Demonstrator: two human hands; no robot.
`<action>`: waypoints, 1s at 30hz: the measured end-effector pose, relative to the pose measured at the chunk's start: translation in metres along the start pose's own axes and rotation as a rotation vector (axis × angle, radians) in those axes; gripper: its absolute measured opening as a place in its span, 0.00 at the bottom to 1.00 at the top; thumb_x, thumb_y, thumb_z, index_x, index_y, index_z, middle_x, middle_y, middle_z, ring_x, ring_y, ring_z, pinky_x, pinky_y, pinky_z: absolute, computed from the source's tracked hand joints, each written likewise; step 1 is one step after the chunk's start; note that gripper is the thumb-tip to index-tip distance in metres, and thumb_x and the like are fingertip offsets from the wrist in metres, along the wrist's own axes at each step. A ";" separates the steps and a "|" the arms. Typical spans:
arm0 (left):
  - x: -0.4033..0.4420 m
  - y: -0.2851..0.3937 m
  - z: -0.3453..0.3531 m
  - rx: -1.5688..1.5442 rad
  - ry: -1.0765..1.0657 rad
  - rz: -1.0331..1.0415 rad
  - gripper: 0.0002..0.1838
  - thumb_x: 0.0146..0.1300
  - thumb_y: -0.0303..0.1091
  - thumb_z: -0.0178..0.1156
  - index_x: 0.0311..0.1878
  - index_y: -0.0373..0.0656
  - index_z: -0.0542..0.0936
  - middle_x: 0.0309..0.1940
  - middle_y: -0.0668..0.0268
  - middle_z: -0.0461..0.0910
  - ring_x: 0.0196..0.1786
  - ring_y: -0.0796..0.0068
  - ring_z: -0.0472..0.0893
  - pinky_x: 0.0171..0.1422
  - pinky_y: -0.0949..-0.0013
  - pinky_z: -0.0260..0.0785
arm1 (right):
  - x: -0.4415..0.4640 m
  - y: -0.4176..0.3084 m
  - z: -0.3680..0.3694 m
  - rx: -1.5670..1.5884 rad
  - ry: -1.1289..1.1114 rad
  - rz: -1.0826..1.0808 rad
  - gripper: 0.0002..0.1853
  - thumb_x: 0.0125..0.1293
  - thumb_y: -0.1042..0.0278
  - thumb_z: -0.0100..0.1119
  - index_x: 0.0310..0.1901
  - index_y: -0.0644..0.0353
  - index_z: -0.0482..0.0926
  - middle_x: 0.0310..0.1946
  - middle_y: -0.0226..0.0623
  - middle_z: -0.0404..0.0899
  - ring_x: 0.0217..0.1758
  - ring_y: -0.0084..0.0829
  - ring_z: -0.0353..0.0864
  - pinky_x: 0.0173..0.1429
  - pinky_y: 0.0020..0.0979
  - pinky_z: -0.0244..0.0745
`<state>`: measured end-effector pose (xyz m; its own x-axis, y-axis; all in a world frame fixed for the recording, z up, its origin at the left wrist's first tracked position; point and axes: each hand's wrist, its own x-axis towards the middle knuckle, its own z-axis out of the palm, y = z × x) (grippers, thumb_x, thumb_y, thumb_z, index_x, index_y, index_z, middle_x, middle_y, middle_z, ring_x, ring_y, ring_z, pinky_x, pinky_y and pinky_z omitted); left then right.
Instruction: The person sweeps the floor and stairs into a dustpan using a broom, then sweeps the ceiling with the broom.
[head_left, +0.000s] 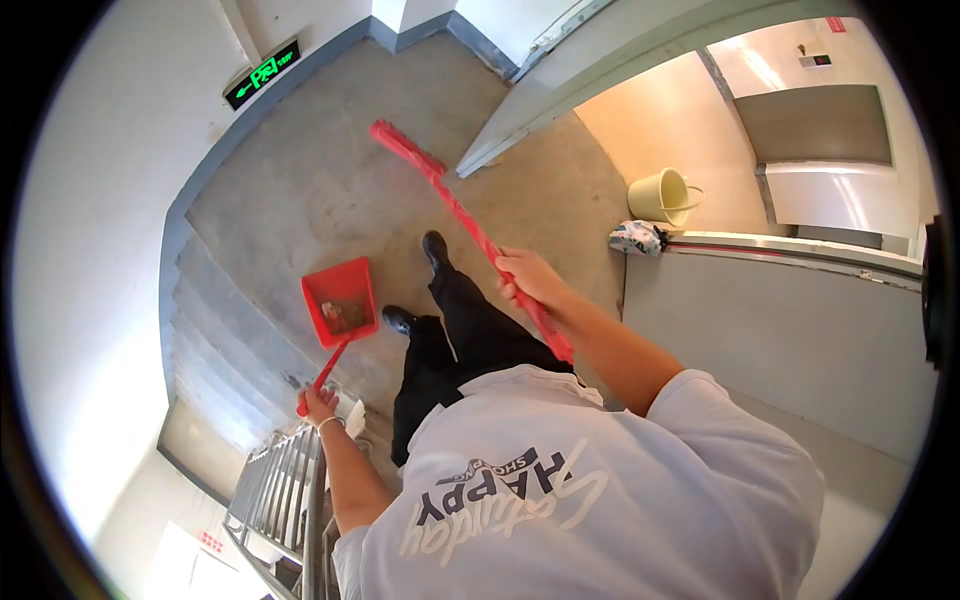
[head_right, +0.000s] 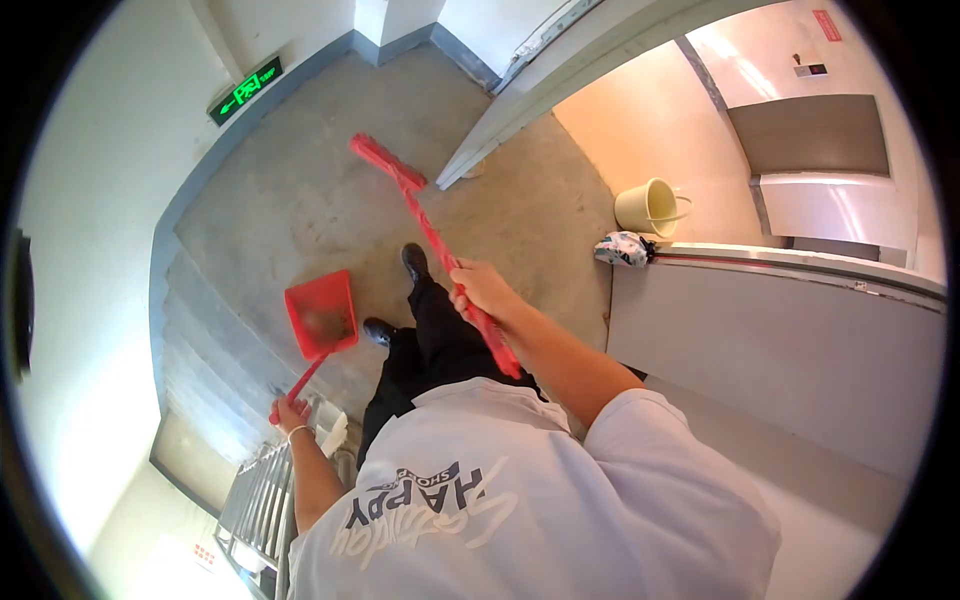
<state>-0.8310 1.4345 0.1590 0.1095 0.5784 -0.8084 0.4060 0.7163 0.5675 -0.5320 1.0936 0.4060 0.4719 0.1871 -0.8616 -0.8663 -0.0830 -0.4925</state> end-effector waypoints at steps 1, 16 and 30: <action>-0.002 -0.002 -0.003 0.003 0.008 -0.004 0.10 0.56 0.40 0.54 0.39 0.50 0.69 0.23 0.65 0.72 0.22 0.70 0.75 0.20 0.69 0.69 | -0.008 0.001 -0.001 -0.029 0.029 -0.004 0.15 0.62 0.68 0.41 0.50 0.50 0.69 0.14 0.28 0.63 0.12 0.20 0.63 0.14 0.26 0.61; -0.035 0.005 0.006 0.118 -0.019 0.004 0.17 0.53 0.44 0.56 0.44 0.49 0.70 0.28 0.66 0.72 0.27 0.70 0.75 0.27 0.68 0.69 | -0.050 0.062 -0.089 -0.322 0.031 0.088 0.24 0.64 0.64 0.45 0.63 0.46 0.62 0.19 0.29 0.65 0.13 0.18 0.62 0.14 0.24 0.62; -0.079 0.004 0.014 0.100 0.113 0.172 0.26 0.52 0.46 0.61 0.52 0.44 0.71 0.41 0.59 0.74 0.38 0.57 0.78 0.36 0.60 0.74 | -0.070 0.134 -0.273 -0.513 0.459 -0.218 0.16 0.62 0.69 0.43 0.51 0.61 0.69 0.16 0.36 0.70 0.15 0.27 0.70 0.18 0.31 0.65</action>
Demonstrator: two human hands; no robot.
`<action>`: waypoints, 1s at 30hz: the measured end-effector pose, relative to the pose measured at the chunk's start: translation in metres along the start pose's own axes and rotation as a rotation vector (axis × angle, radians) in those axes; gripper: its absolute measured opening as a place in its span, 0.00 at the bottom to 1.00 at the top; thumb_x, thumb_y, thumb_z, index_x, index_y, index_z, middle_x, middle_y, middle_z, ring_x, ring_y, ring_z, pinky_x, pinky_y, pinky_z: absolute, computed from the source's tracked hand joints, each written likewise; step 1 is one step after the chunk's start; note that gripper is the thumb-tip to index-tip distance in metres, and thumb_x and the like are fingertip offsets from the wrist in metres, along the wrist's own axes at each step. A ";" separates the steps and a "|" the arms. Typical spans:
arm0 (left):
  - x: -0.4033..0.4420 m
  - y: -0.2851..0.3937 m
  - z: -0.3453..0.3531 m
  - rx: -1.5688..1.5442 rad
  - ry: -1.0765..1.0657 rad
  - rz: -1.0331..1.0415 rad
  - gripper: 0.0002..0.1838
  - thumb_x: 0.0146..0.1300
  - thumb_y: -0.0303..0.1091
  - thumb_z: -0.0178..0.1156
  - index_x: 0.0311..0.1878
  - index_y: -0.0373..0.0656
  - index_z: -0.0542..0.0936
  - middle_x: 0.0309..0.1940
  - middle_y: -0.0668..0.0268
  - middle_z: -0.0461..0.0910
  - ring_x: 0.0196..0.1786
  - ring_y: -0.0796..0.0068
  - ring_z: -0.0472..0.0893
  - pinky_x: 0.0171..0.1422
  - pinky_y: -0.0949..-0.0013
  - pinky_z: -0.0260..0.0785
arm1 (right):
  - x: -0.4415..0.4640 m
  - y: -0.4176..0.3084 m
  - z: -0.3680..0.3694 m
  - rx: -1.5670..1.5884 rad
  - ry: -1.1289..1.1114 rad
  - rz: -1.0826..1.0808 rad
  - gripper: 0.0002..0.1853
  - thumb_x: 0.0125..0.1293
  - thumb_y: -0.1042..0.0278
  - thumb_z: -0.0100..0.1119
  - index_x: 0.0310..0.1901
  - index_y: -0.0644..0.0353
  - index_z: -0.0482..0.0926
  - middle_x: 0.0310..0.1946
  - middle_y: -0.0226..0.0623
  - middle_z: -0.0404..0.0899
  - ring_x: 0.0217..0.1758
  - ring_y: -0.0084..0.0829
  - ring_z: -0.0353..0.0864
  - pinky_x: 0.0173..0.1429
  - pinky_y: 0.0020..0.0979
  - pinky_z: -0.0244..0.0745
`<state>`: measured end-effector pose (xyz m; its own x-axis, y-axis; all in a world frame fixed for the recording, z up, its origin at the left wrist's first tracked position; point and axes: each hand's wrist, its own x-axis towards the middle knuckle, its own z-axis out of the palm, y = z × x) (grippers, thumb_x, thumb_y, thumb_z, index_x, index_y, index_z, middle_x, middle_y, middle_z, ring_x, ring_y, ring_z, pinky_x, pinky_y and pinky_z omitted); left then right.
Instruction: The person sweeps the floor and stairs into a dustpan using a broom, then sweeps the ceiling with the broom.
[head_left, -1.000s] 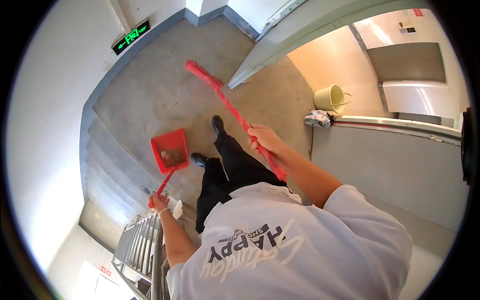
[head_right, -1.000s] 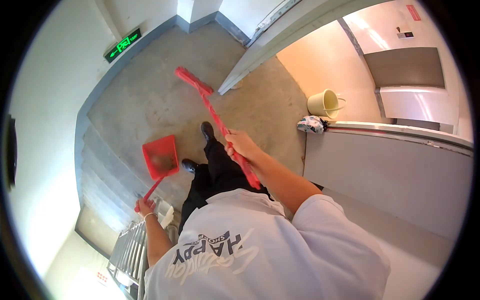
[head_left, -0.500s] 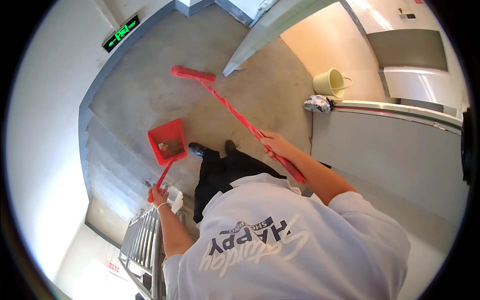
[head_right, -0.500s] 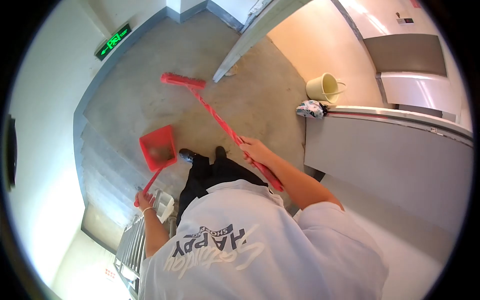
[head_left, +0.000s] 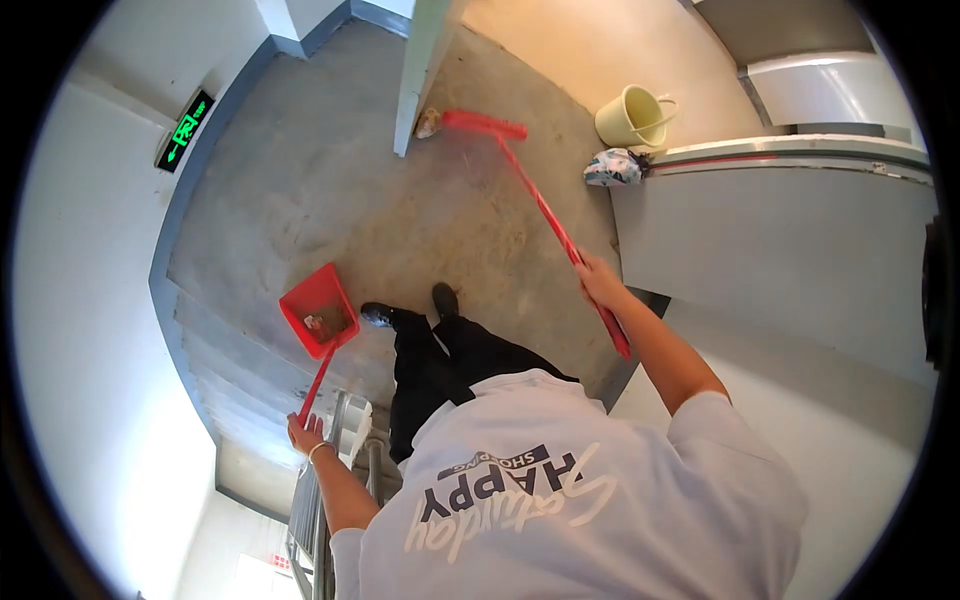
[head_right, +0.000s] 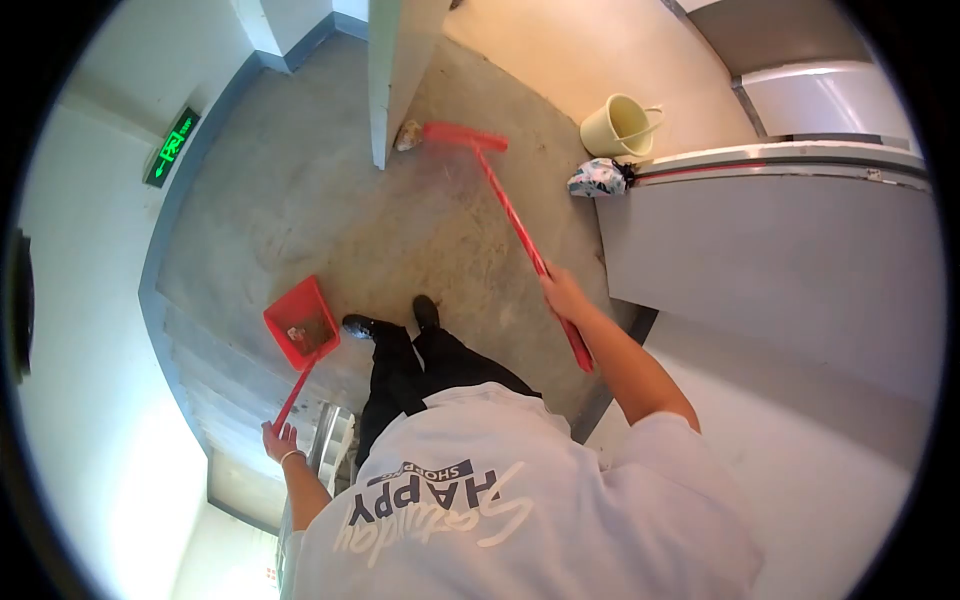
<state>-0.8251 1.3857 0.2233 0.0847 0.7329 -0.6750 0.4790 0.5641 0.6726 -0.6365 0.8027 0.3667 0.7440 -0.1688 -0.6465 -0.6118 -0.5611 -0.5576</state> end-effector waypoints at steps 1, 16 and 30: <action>-0.002 0.003 0.000 0.010 0.001 0.008 0.26 0.52 0.46 0.61 0.52 0.44 0.71 0.41 0.59 0.74 0.38 0.57 0.78 0.36 0.60 0.74 | 0.029 0.012 0.006 -0.003 0.076 -0.069 0.15 0.62 0.69 0.43 0.50 0.62 0.70 0.16 0.38 0.71 0.16 0.29 0.72 0.20 0.33 0.65; 0.003 0.014 0.006 0.150 0.014 -0.152 0.24 0.56 0.50 0.54 0.54 0.49 0.72 0.40 0.61 0.72 0.41 0.54 0.78 0.40 0.54 0.73 | 0.144 0.102 -0.011 -0.614 0.112 -0.095 0.23 0.61 0.66 0.45 0.59 0.56 0.61 0.42 0.56 0.75 0.45 0.54 0.75 0.46 0.45 0.70; 0.025 0.012 -0.001 0.237 -0.079 -0.129 0.22 0.55 0.49 0.55 0.47 0.43 0.72 0.40 0.58 0.72 0.40 0.53 0.77 0.39 0.53 0.72 | -0.055 0.082 0.080 0.013 -0.062 0.113 0.28 0.62 0.67 0.45 0.66 0.48 0.56 0.17 0.37 0.70 0.12 0.26 0.68 0.16 0.30 0.65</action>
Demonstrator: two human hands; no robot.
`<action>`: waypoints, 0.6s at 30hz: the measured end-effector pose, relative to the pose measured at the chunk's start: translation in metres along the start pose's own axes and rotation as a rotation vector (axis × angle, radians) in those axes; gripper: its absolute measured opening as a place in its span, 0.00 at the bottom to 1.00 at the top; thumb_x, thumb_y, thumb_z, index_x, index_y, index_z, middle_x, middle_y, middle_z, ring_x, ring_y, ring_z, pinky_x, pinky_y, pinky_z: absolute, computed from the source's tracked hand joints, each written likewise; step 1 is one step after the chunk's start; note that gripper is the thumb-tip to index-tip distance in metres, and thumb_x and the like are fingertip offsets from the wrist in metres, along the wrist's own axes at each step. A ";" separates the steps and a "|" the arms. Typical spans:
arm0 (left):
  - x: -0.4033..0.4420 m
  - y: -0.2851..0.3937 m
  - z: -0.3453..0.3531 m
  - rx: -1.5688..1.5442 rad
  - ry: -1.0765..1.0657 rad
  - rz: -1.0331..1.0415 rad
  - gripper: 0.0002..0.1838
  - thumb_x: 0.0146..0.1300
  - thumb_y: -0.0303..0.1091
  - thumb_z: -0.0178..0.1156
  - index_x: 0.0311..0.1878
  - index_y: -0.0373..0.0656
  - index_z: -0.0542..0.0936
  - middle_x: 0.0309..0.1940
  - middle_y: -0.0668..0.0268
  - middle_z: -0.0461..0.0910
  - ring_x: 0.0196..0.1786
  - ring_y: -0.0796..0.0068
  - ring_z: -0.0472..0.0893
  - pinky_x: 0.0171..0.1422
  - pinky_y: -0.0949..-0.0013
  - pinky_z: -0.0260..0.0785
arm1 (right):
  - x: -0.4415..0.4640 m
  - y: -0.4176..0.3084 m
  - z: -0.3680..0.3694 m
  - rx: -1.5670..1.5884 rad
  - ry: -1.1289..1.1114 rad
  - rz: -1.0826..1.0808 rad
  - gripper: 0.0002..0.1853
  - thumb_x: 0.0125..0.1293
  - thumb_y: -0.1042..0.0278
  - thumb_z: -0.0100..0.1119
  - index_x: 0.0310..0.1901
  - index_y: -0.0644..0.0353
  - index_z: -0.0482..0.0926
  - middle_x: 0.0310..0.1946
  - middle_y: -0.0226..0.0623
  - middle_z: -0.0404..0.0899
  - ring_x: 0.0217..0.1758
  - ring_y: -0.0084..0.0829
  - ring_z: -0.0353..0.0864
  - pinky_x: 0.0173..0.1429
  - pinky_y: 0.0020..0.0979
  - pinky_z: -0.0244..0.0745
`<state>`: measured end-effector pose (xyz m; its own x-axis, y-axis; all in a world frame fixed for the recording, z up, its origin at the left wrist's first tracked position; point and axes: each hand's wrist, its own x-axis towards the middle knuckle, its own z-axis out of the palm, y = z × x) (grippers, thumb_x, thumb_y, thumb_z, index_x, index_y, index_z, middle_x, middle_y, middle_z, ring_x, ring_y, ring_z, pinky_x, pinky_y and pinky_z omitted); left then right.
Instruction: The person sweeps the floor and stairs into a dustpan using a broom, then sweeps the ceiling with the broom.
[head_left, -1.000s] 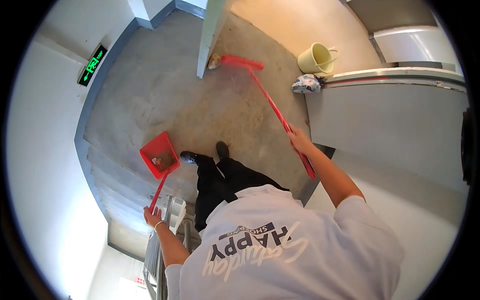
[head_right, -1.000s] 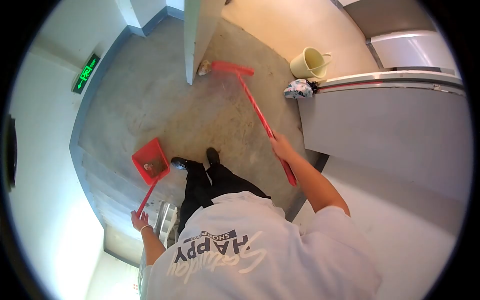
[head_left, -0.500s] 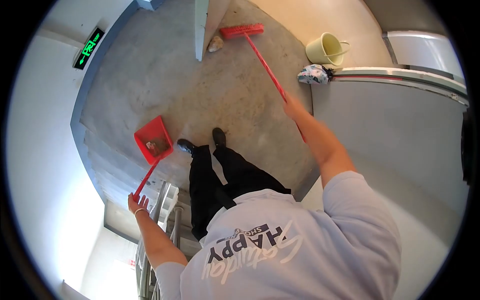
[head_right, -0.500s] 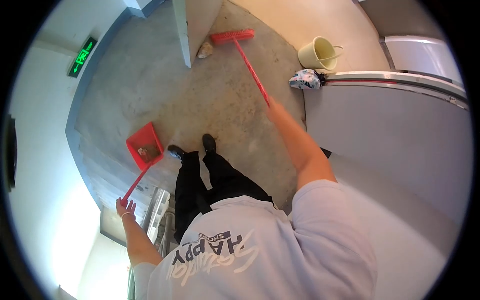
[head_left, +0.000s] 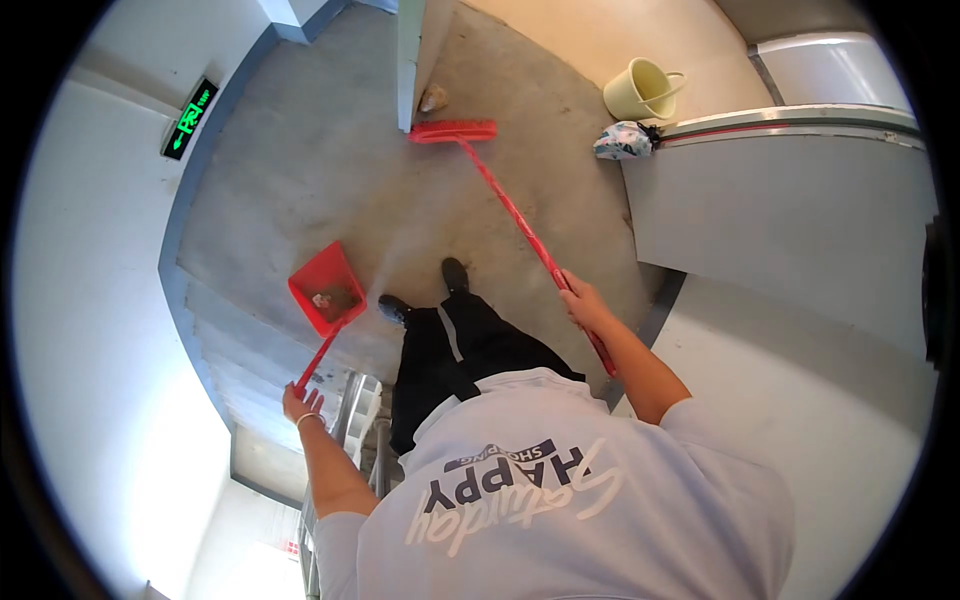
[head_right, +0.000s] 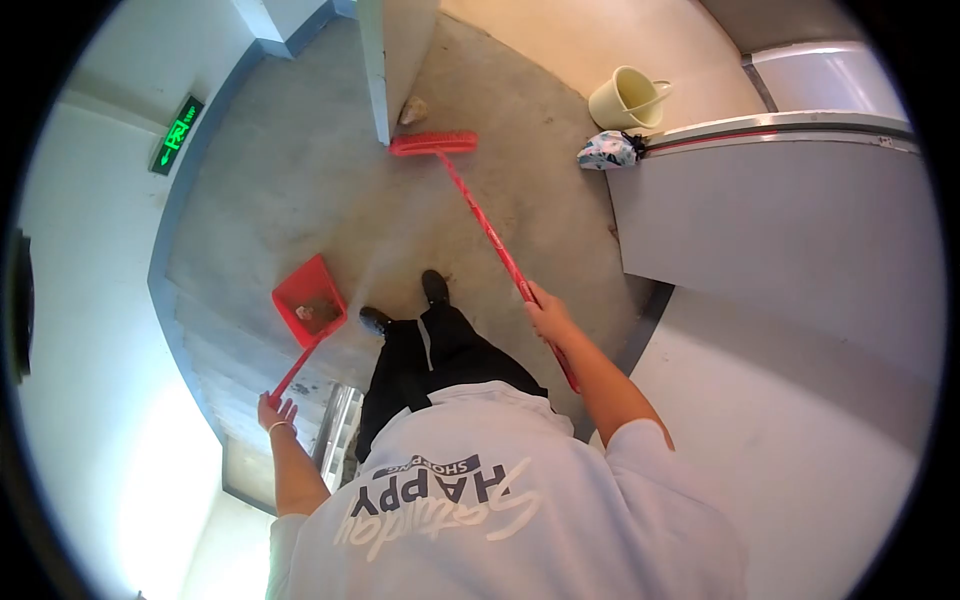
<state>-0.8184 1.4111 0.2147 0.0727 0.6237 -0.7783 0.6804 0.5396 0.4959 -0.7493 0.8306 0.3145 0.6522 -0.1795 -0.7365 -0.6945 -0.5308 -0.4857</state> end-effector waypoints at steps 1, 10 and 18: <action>-0.001 0.000 0.000 0.025 -0.014 0.023 0.22 0.56 0.49 0.55 0.48 0.43 0.72 0.40 0.58 0.72 0.39 0.54 0.77 0.38 0.53 0.72 | -0.015 -0.018 -0.002 0.042 0.018 0.075 0.27 0.61 0.66 0.46 0.63 0.53 0.60 0.22 0.45 0.73 0.22 0.36 0.73 0.26 0.34 0.68; -0.001 0.005 0.000 0.127 -0.115 0.043 0.18 0.55 0.45 0.53 0.47 0.48 0.75 0.37 0.61 0.74 0.30 0.58 0.78 0.29 0.58 0.72 | 0.030 -0.026 0.094 -0.287 0.115 -0.182 0.24 0.61 0.65 0.47 0.60 0.54 0.62 0.28 0.52 0.74 0.28 0.49 0.77 0.30 0.39 0.73; 0.007 0.003 -0.007 0.168 -0.176 0.093 0.18 0.53 0.45 0.55 0.45 0.48 0.76 0.35 0.61 0.75 0.26 0.60 0.77 0.23 0.63 0.70 | -0.060 -0.089 0.084 0.192 -0.265 0.108 0.30 0.62 0.63 0.47 0.67 0.45 0.56 0.21 0.33 0.68 0.15 0.21 0.67 0.15 0.26 0.65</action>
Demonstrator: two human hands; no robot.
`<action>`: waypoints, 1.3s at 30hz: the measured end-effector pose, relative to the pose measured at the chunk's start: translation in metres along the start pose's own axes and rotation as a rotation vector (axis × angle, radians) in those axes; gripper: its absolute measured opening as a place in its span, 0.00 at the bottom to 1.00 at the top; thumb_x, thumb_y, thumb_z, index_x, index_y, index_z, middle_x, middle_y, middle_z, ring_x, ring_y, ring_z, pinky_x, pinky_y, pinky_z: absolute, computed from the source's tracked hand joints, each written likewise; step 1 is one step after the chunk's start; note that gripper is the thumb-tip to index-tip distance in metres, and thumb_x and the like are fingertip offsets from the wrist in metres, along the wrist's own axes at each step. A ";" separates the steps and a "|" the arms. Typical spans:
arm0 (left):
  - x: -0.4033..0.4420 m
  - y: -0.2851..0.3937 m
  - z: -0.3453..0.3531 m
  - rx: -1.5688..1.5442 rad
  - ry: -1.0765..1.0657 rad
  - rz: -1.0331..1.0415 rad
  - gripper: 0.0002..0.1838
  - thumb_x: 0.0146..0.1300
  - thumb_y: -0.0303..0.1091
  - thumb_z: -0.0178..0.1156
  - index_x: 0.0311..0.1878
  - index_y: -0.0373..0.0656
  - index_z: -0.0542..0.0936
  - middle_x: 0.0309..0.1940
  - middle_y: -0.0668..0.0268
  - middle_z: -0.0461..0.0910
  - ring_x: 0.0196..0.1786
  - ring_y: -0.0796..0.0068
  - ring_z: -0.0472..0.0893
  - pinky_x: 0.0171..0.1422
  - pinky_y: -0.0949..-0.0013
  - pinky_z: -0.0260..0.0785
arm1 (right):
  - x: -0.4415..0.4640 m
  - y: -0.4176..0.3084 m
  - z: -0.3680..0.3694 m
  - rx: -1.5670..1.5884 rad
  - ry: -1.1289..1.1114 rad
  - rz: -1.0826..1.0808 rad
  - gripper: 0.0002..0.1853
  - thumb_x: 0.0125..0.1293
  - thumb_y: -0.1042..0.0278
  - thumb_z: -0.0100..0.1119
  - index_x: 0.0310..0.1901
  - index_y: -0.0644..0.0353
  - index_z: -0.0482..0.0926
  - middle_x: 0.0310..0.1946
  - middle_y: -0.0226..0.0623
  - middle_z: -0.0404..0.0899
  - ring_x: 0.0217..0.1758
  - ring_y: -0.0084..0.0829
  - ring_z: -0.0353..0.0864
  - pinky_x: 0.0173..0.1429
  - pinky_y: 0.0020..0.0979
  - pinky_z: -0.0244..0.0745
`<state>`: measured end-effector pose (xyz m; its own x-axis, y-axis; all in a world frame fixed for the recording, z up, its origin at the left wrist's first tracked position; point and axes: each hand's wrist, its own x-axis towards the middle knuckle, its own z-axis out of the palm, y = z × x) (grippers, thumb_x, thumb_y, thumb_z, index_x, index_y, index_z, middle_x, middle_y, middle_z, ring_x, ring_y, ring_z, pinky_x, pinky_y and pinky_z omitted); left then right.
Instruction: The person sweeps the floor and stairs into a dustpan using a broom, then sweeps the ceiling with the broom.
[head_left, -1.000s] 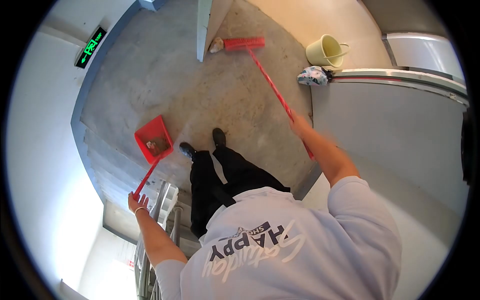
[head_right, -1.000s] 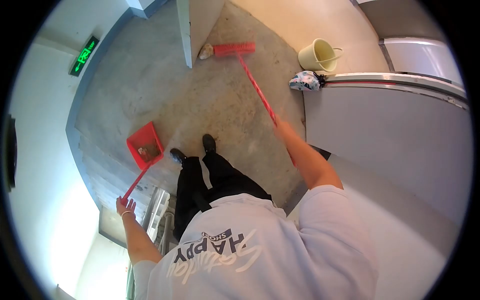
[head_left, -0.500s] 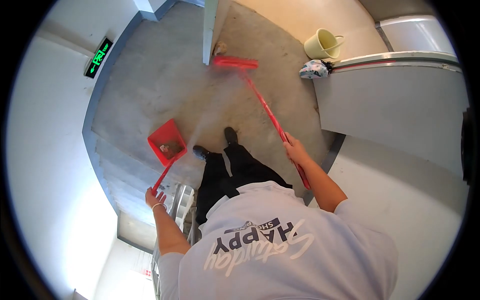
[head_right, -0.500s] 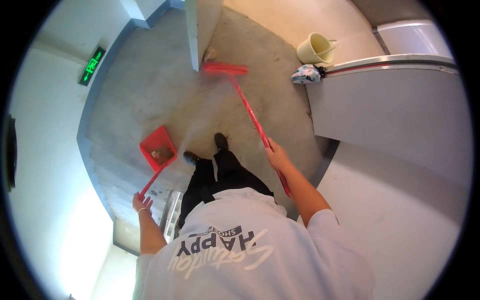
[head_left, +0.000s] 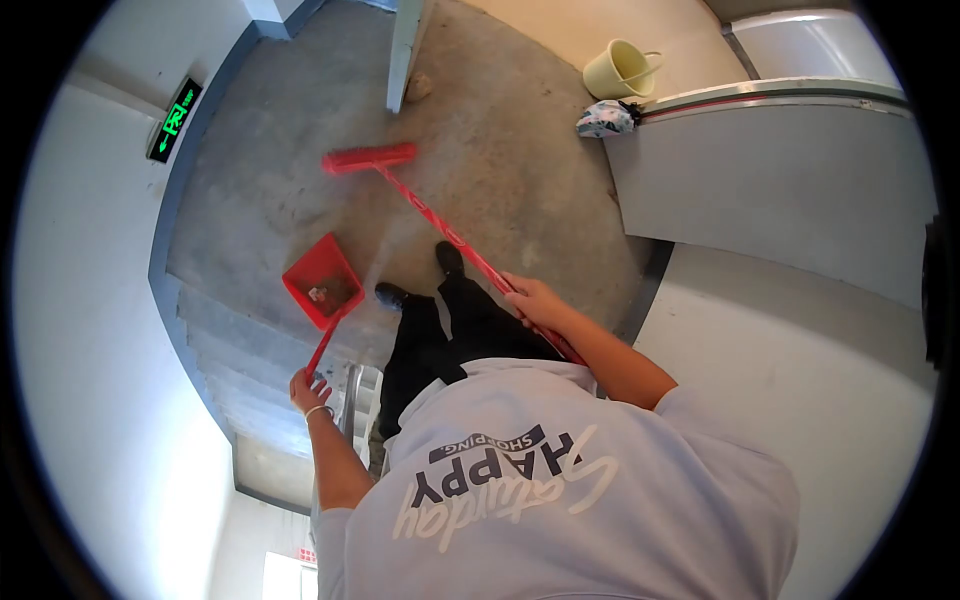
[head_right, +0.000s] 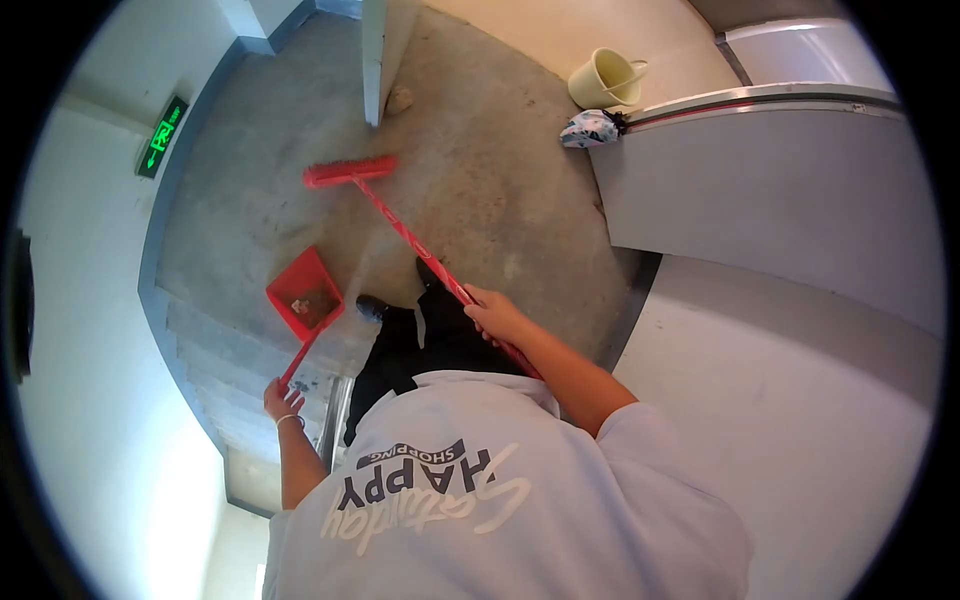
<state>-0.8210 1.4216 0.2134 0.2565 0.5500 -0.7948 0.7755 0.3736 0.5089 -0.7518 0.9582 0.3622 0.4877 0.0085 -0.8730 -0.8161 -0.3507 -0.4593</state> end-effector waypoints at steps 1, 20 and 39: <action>-0.001 0.000 -0.002 0.001 0.001 -0.003 0.18 0.53 0.45 0.55 0.45 0.48 0.76 0.35 0.61 0.75 0.26 0.60 0.77 0.23 0.63 0.70 | -0.005 -0.001 0.002 -0.001 -0.001 0.003 0.30 0.62 0.63 0.47 0.67 0.45 0.56 0.21 0.33 0.68 0.15 0.21 0.67 0.15 0.26 0.65; -0.001 0.006 -0.006 0.111 -0.003 -0.048 0.22 0.55 0.49 0.53 0.50 0.49 0.74 0.37 0.61 0.74 0.34 0.57 0.78 0.31 0.58 0.73 | 0.135 0.026 -0.178 0.197 0.582 -0.161 0.08 0.60 0.70 0.46 0.38 0.61 0.73 0.15 0.35 0.69 0.15 0.28 0.71 0.20 0.30 0.67; -0.017 0.015 0.005 0.077 0.088 -0.148 0.24 0.50 0.52 0.57 0.50 0.53 0.74 0.37 0.65 0.74 0.38 0.58 0.77 0.39 0.57 0.72 | -0.035 0.067 -0.125 0.116 0.335 0.038 0.27 0.61 0.66 0.47 0.64 0.50 0.61 0.21 0.38 0.71 0.17 0.27 0.70 0.23 0.31 0.68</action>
<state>-0.8113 1.4143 0.2325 0.0879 0.5577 -0.8254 0.8435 0.3991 0.3595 -0.7846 0.8175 0.3829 0.5155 -0.3171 -0.7961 -0.8558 -0.2362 -0.4602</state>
